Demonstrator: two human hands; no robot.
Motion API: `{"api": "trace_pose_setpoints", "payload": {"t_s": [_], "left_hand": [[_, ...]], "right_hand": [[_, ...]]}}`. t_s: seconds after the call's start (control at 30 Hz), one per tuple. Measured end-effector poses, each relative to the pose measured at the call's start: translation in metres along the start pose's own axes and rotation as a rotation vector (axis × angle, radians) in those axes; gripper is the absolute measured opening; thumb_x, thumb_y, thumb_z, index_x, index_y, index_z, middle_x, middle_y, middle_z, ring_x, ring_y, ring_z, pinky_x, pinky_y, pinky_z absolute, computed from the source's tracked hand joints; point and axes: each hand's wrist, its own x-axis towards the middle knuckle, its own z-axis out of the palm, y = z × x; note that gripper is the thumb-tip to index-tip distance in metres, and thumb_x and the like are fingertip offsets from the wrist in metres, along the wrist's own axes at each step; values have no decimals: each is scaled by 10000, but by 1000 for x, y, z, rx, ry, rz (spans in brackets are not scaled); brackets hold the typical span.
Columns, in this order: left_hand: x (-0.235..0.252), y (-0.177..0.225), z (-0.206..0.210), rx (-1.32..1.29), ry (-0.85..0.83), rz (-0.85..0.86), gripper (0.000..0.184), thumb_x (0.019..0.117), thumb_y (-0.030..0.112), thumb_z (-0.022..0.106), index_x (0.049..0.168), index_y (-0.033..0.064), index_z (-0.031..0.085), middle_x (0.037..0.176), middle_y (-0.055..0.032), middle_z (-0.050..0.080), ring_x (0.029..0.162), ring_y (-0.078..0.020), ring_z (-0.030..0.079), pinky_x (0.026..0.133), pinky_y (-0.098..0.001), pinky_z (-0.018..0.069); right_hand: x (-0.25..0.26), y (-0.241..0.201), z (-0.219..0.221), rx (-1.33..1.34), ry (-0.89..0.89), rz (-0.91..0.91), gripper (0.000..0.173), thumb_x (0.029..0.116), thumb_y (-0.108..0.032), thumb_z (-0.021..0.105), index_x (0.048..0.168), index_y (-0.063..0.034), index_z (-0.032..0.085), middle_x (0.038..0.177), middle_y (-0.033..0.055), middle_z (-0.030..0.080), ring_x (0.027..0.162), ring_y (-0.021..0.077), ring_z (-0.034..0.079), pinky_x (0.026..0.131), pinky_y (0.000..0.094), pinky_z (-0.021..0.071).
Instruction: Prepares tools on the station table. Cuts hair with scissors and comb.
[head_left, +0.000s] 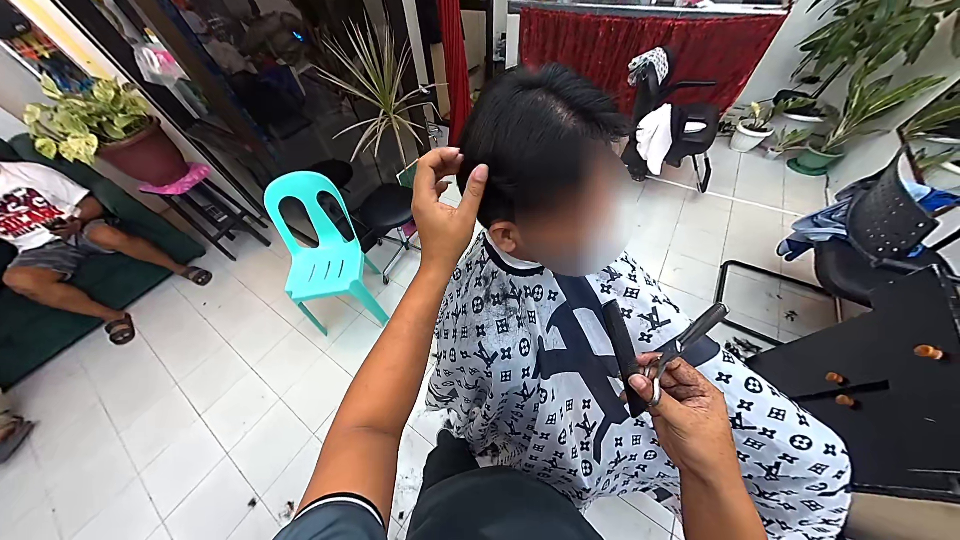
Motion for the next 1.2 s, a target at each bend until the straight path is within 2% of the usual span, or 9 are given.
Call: {"api": "trace_pose_setpoints", "payload": {"t_s": [0.1, 0.3, 0.47, 0.6, 0.63, 0.73, 0.87, 1.0, 1.2], "left_hand": [[1, -8, 3, -152, -26, -191, 251, 985, 119, 662, 1186, -8, 580, 982, -48, 672, 881, -99, 669, 801, -274, 575], [-22, -27, -9, -530, -130, -871, 128, 1042, 118, 518, 1163, 94, 548, 971, -13, 672, 839, -96, 662, 776, -283, 563], [-83, -29, -39, -481, -305, -780, 275, 1075, 338, 460, 1138, 116, 610, 914, 56, 642, 726, -35, 605, 679, -242, 543], [-117, -27, -70, -697, -600, -505, 735, 954, 745, 393, 1272, 140, 664, 1210, 82, 656, 857, 58, 591, 696, -141, 496], [-113, -26, -78, -734, -646, -477, 667, 981, 690, 428, 1311, 154, 649, 1261, 91, 635, 942, 60, 587, 762, -138, 496], [-83, -24, -103, -796, -654, -547, 324, 1080, 401, 468, 1261, 213, 659, 1053, 137, 696, 764, 88, 586, 612, -95, 468], [-6, -42, -115, -870, -669, -561, 216, 1064, 429, 492, 1171, 285, 612, 783, 122, 686, 639, 29, 608, 569, -134, 498], [80, -26, -83, -1137, -790, -605, 190, 1043, 451, 528, 1178, 359, 625, 1038, 115, 731, 900, -41, 704, 780, -219, 595], [109, 1, -27, -798, -802, -738, 254, 1122, 306, 374, 1164, 133, 554, 1105, -20, 767, 891, -107, 754, 709, -224, 609]], "right_hand": [[3, 1, 6, -8, -14, -6, 287, 845, -197, 835, 1107, -131, 736, 897, -33, 755, 768, 71, 718, 704, 240, 624], [3, 8, 36, -74, -37, 10, 282, 841, -192, 833, 1100, -125, 746, 888, -24, 755, 786, 70, 718, 715, 228, 617], [7, 10, 81, -171, -15, 26, 303, 841, -172, 827, 1125, -121, 734, 950, -26, 764, 824, 68, 726, 732, 218, 622], [21, 25, 141, -287, -9, 11, 328, 857, -178, 814, 1161, -107, 711, 973, -38, 758, 827, 58, 720, 748, 227, 620], [26, 29, 160, -303, -4, 20, 324, 860, -171, 810, 1158, -96, 707, 994, -38, 755, 839, 54, 719, 756, 230, 621], [37, 37, 214, -290, 16, 24, 323, 870, -121, 796, 1167, -46, 695, 1025, -26, 742, 873, 48, 711, 791, 237, 617], [37, 27, 237, -314, 208, -109, 364, 893, -190, 783, 1217, -69, 671, 1066, -8, 757, 940, 98, 725, 839, 291, 618], [21, 4, 218, -387, 391, -242, 412, 938, -345, 744, 1249, -91, 652, 1085, -2, 767, 1013, 134, 731, 906, 308, 607], [20, -25, 181, -520, 406, -403, 489, 959, -477, 686, 1278, -107, 679, 1142, 13, 764, 1084, 160, 717, 968, 334, 583]]}}
